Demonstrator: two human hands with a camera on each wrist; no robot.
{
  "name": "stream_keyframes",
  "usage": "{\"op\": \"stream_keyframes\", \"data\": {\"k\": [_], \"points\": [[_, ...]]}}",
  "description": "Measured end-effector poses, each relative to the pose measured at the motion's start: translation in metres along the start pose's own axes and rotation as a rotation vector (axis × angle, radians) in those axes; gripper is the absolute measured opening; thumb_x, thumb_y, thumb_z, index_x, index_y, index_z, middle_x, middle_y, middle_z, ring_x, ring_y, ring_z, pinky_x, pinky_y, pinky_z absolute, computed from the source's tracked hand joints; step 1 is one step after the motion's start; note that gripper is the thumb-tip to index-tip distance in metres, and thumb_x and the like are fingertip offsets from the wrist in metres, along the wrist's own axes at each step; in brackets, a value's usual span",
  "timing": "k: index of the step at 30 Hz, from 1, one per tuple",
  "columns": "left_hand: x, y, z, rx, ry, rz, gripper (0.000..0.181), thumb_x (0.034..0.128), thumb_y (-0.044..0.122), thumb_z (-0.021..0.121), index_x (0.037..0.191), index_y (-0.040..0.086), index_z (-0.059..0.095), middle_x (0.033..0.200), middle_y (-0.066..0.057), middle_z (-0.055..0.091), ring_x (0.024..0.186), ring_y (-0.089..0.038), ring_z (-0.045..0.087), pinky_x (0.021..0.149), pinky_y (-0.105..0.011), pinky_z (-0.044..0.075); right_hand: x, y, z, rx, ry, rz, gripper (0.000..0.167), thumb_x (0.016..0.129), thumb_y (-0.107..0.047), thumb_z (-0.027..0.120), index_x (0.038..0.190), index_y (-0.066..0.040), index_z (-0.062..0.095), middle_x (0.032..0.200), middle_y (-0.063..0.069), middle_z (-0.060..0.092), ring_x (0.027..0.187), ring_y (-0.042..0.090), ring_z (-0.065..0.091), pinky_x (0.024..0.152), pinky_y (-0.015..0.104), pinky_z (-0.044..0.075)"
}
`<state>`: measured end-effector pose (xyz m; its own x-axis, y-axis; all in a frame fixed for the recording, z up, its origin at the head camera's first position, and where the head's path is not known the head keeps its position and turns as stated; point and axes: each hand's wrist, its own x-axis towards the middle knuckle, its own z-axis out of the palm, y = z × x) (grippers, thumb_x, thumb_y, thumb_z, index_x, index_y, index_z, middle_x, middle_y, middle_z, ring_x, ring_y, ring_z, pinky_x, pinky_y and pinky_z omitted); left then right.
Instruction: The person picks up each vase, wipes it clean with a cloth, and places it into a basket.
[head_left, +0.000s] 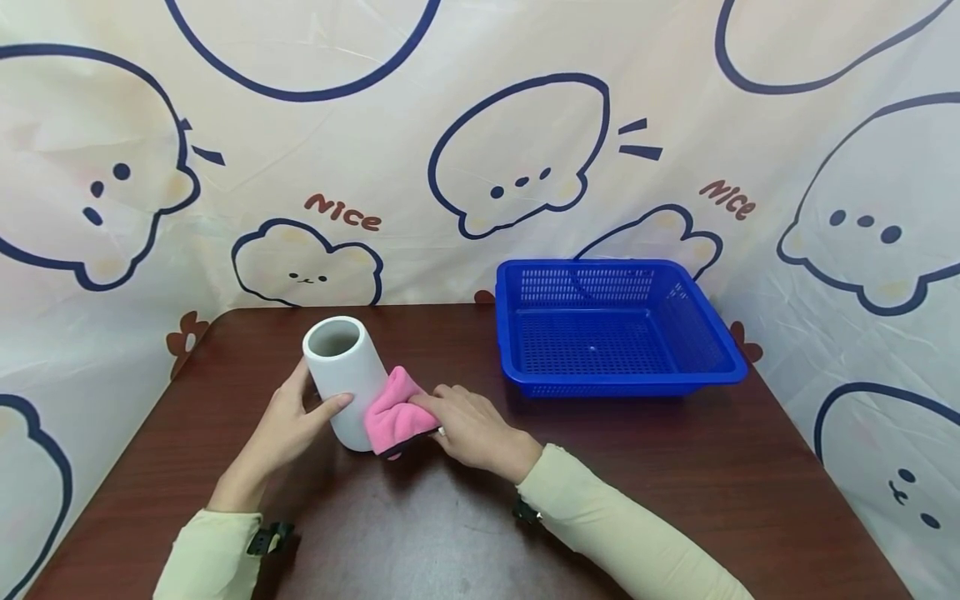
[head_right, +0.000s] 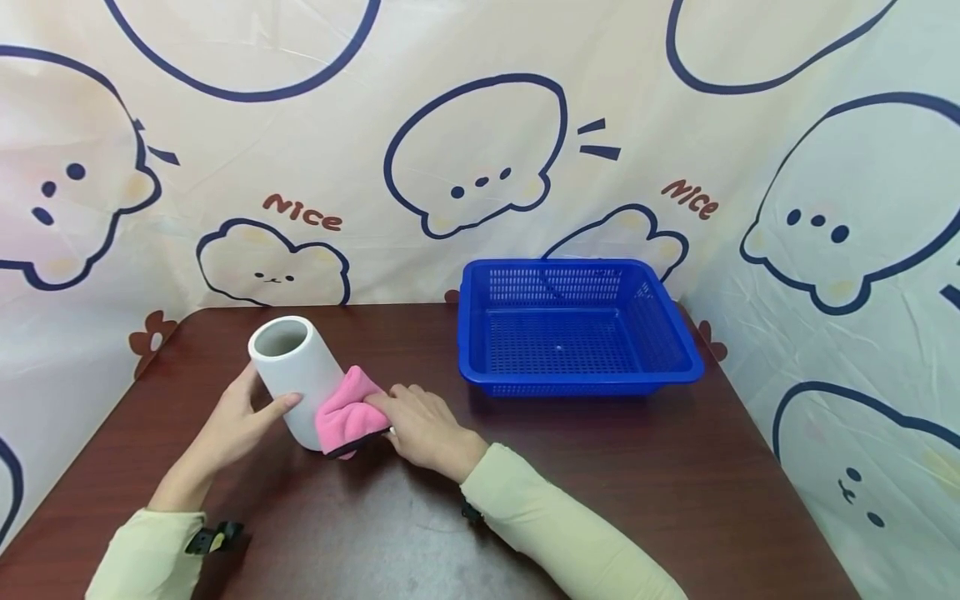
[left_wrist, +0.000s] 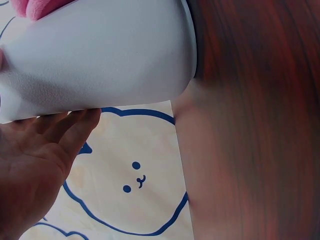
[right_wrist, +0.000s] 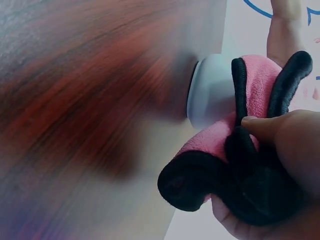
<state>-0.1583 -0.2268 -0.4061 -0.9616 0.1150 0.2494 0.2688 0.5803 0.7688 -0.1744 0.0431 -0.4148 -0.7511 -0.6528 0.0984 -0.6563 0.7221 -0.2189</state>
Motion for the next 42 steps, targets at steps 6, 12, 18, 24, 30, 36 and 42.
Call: {"op": "stream_keyframes", "data": {"k": [6,12,18,24,30,36,42], "points": [[0.000,0.001,0.000,0.008,-0.007,-0.007,0.075,0.0941,0.025,0.073,0.156,0.016,0.032,0.140,-0.016,0.056,0.112,0.012,0.048,0.090,-0.004,0.041,-0.001,0.001,0.003,-0.022,-0.016,-0.003,0.052,0.092,-0.018,0.072,0.139,-0.032,0.056,0.101,-0.001,0.063,0.092,0.018,0.060,0.064,0.029,0.049],[0.000,0.003,0.000,0.012,-0.018,-0.022,0.077,0.0941,0.026,0.073,0.157,0.018,0.029,0.143,-0.015,0.054,0.123,-0.020,0.056,0.090,-0.007,0.041,-0.002,0.003,0.006,-0.024,-0.038,-0.001,0.052,0.092,-0.019,0.073,0.139,-0.032,0.056,0.101,0.000,0.064,0.092,0.018,0.060,0.065,0.029,0.049],[0.000,0.002,0.000,0.016,-0.016,-0.022,0.076,0.0942,0.027,0.073,0.157,0.018,0.030,0.143,-0.015,0.055,0.122,-0.014,0.055,0.090,-0.005,0.041,-0.002,0.003,0.010,-0.031,-0.053,-0.001,0.049,0.092,-0.019,0.073,0.137,-0.032,0.058,0.101,0.000,0.063,0.091,0.018,0.060,0.064,0.030,0.049],[-0.001,0.001,0.000,0.008,-0.011,-0.015,0.075,0.0943,0.026,0.073,0.156,0.018,0.031,0.143,-0.015,0.055,0.115,0.009,0.049,0.091,-0.003,0.040,-0.003,0.003,0.016,-0.027,-0.080,-0.006,0.048,0.091,-0.020,0.074,0.136,-0.031,0.059,0.103,0.002,0.065,0.094,0.020,0.062,0.068,0.032,0.053],[-0.001,0.002,0.000,0.010,-0.014,-0.027,0.076,0.0949,0.027,0.072,0.157,0.016,0.029,0.144,-0.017,0.054,0.126,-0.024,0.055,0.092,-0.005,0.040,-0.002,0.001,0.017,-0.008,-0.143,0.027,0.047,0.093,-0.021,0.072,0.137,-0.028,0.060,0.113,0.003,0.067,0.103,0.020,0.063,0.081,0.034,0.057],[-0.001,0.002,0.000,0.001,-0.026,-0.031,0.077,0.0960,0.026,0.070,0.158,0.014,0.026,0.145,-0.020,0.052,0.130,-0.036,0.054,0.104,-0.050,0.051,0.000,0.000,0.018,0.001,-0.184,0.053,0.049,0.094,-0.022,0.072,0.141,-0.029,0.059,0.124,0.003,0.068,0.113,0.020,0.064,0.092,0.037,0.057],[-0.001,0.003,0.000,-0.007,-0.035,-0.044,0.078,0.0958,0.029,0.070,0.158,0.014,0.025,0.144,-0.022,0.051,0.130,-0.039,0.054,0.105,-0.062,0.047,0.000,0.001,0.019,0.015,-0.187,0.051,0.050,0.094,-0.022,0.072,0.141,-0.029,0.058,0.125,0.002,0.068,0.114,0.019,0.063,0.094,0.036,0.056]]}}
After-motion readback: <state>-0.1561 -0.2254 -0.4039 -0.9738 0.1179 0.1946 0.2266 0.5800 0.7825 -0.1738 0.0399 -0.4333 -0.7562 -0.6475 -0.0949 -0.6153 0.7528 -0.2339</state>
